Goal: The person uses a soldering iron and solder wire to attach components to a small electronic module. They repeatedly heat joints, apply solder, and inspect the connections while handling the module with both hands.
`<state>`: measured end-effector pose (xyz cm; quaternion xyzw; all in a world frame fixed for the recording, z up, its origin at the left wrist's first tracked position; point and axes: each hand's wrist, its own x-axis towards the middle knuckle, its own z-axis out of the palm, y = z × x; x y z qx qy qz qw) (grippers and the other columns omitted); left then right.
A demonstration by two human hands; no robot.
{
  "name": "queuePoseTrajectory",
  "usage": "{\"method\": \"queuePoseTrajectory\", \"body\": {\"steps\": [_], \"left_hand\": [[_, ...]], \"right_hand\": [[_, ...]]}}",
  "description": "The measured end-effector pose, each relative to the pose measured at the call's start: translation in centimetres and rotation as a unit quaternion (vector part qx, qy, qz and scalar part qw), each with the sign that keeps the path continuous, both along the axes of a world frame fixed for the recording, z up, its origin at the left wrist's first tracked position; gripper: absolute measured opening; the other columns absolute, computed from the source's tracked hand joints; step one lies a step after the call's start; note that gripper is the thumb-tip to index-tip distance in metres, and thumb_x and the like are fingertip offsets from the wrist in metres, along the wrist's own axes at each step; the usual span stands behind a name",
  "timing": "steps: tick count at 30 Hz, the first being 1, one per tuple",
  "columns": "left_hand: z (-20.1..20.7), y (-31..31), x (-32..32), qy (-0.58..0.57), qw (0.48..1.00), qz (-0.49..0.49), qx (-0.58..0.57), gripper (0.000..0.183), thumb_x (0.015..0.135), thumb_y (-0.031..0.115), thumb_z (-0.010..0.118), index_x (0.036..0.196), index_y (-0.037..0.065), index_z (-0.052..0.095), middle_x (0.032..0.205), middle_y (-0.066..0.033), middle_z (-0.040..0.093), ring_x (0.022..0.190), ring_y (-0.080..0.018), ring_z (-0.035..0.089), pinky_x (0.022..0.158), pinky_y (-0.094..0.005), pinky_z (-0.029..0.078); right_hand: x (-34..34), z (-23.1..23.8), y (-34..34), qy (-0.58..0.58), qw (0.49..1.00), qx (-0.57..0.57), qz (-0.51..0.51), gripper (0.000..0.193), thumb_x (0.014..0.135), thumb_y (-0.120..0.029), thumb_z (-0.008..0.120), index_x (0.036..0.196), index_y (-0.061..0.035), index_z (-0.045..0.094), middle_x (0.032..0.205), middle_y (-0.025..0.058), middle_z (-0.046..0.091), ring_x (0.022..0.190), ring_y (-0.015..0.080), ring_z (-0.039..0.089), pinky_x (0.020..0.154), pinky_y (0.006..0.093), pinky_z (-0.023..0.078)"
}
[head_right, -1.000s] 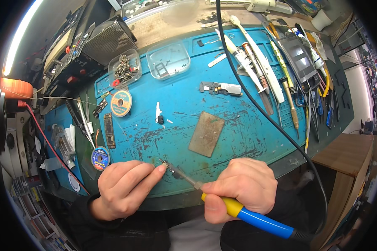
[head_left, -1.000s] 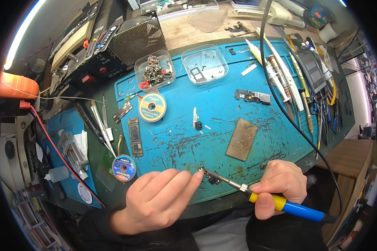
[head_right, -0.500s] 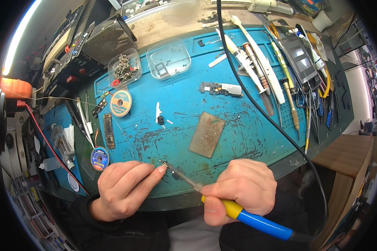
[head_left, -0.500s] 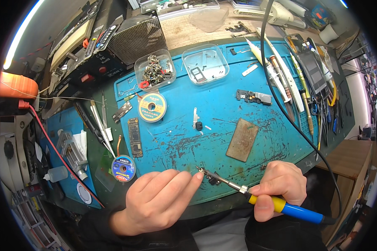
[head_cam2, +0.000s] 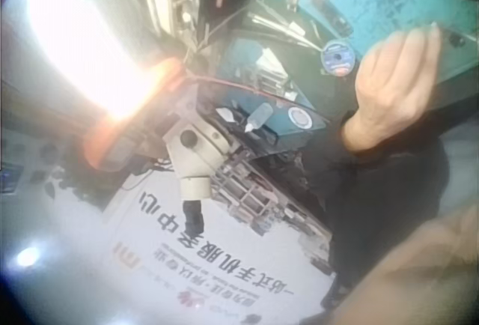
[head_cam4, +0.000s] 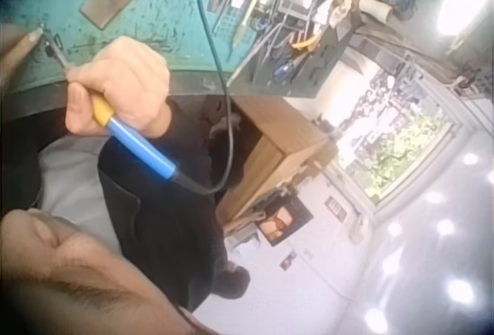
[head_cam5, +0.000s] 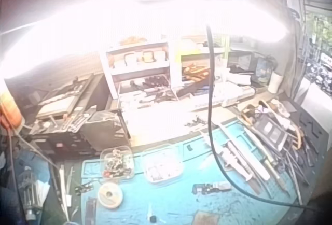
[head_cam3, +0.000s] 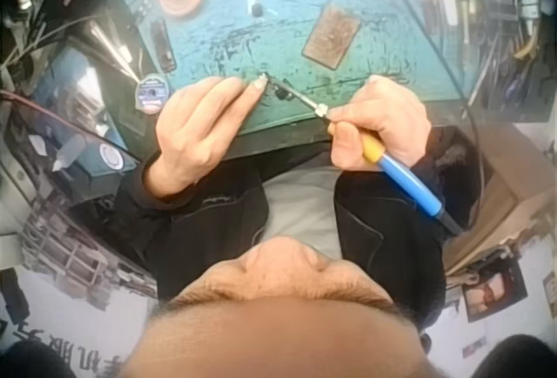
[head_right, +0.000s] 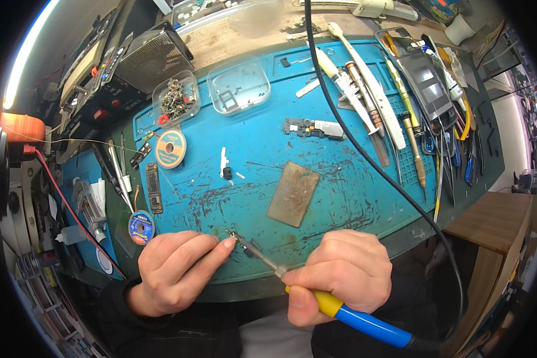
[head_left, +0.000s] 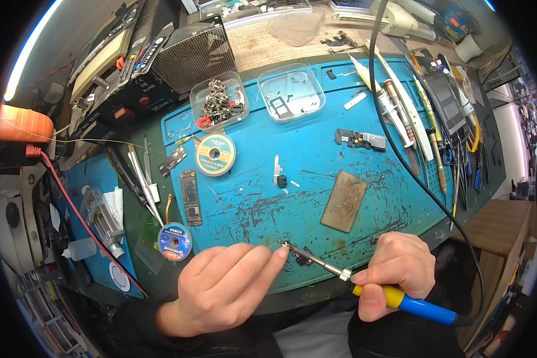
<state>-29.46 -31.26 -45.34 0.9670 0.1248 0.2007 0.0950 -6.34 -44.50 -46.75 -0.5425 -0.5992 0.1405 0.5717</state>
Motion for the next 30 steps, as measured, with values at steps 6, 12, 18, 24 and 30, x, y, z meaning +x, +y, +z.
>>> {"method": "queuePoseTrajectory", "body": {"steps": [6,12,18,24,30], "left_hand": [[-0.07,-0.01,-0.04,0.000,1.000,0.000,0.002,0.042,0.071,0.010,0.076,0.111,0.004,0.086,0.101,-0.0030,0.073,0.087,-0.0193,0.071,0.071,-0.0320,0.053],[-0.04,-0.04,-0.04,0.001,1.000,0.001,0.000,0.040,0.073,0.010,0.077,0.112,0.004,0.085,0.101,-0.0031,0.073,0.088,-0.0193,0.071,0.071,-0.0320,0.053],[0.01,-0.05,0.00,0.001,1.000,0.001,-0.001,0.039,0.074,0.009,0.078,0.111,0.004,0.085,0.101,-0.0034,0.073,0.087,-0.0196,0.071,0.071,-0.0320,0.053],[-0.11,-0.07,-0.04,-0.001,1.000,0.001,-0.003,0.038,0.074,0.009,0.079,0.111,0.004,0.085,0.101,-0.0038,0.073,0.087,-0.0198,0.071,0.071,-0.0322,0.053],[-0.12,-0.07,-0.04,-0.001,1.000,0.001,0.003,0.037,0.074,0.009,0.079,0.110,0.004,0.085,0.101,-0.0034,0.073,0.087,-0.0196,0.071,0.071,-0.0320,0.053]], "right_hand": [[-0.02,-0.01,-0.09,0.006,1.000,-0.002,0.002,0.006,0.087,-0.010,0.079,0.088,-0.0059,0.075,0.061,0.0012,0.059,0.046,0.0148,0.055,0.044,0.0290,0.041],[-0.11,0.05,-0.09,0.011,1.000,-0.005,-0.007,0.007,0.089,-0.012,0.079,0.088,-0.0059,0.075,0.061,0.0012,0.059,0.045,0.0150,0.055,0.044,0.0288,0.041],[-0.06,0.03,-0.13,0.011,1.000,-0.004,-0.011,0.008,0.089,-0.012,0.080,0.088,-0.0060,0.075,0.061,0.0011,0.060,0.045,0.0149,0.055,0.044,0.0287,0.041],[-0.05,0.01,-0.12,0.013,1.000,-0.007,-0.011,0.007,0.089,-0.011,0.080,0.087,-0.0062,0.075,0.061,0.0011,0.060,0.045,0.0146,0.055,0.044,0.0287,0.041],[-0.17,-0.09,-0.06,0.015,1.000,0.000,-0.016,0.006,0.087,-0.010,0.080,0.087,-0.0057,0.076,0.062,0.0012,0.060,0.046,0.0147,0.055,0.044,0.0283,0.040]]}}
